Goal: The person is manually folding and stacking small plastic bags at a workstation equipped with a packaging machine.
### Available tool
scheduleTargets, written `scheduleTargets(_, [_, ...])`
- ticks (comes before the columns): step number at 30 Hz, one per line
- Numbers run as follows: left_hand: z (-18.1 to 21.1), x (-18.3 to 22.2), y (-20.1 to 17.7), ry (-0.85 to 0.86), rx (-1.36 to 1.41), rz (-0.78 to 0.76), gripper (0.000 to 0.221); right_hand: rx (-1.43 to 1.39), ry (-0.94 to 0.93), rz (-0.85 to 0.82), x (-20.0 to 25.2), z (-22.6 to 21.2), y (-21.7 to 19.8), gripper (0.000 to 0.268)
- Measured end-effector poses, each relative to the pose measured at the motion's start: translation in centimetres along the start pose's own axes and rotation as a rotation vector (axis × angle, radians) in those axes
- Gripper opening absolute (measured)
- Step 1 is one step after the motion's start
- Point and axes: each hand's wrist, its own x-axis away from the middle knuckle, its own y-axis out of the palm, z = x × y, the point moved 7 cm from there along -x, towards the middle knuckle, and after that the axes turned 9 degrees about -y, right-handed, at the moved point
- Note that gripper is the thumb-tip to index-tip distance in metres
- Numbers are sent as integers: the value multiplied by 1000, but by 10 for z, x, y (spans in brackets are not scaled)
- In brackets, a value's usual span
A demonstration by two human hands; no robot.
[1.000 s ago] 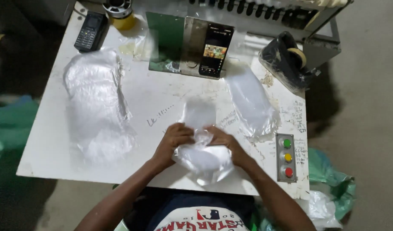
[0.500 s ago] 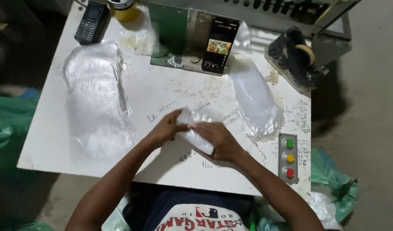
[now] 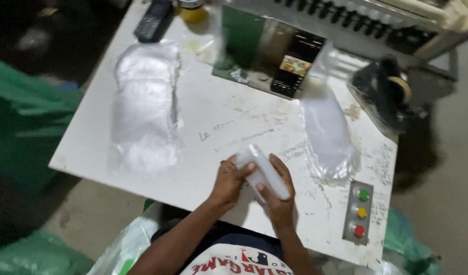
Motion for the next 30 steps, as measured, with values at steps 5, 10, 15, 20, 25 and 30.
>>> scheduleTargets(5, [19, 0, -47, 59, -204, 16, 42, -103, 417, 193, 11, 5, -5, 45])
scheduleTargets(10, [130, 45, -163, 372, -499, 635, 28, -7, 386, 169, 7, -4, -30, 49])
scheduleTargets(15, [175, 74, -238, 537, -1295, 994, 17, 94, 374, 137, 10, -7, -28, 43])
scheduleTargets(20, [160, 81, -126, 977, -1544, 768, 8, 104, 590, 136, 23, 2, -38, 43])
scheduleTargets(25, [82, 28, -38, 276, -973, 224, 49, 253, 492, 482, 18, -23, -111, 51])
scheduleTargets(30, [4, -8, 20, -535, 79, -128, 26, 302, -75, 640, 30, -70, -161, 38])
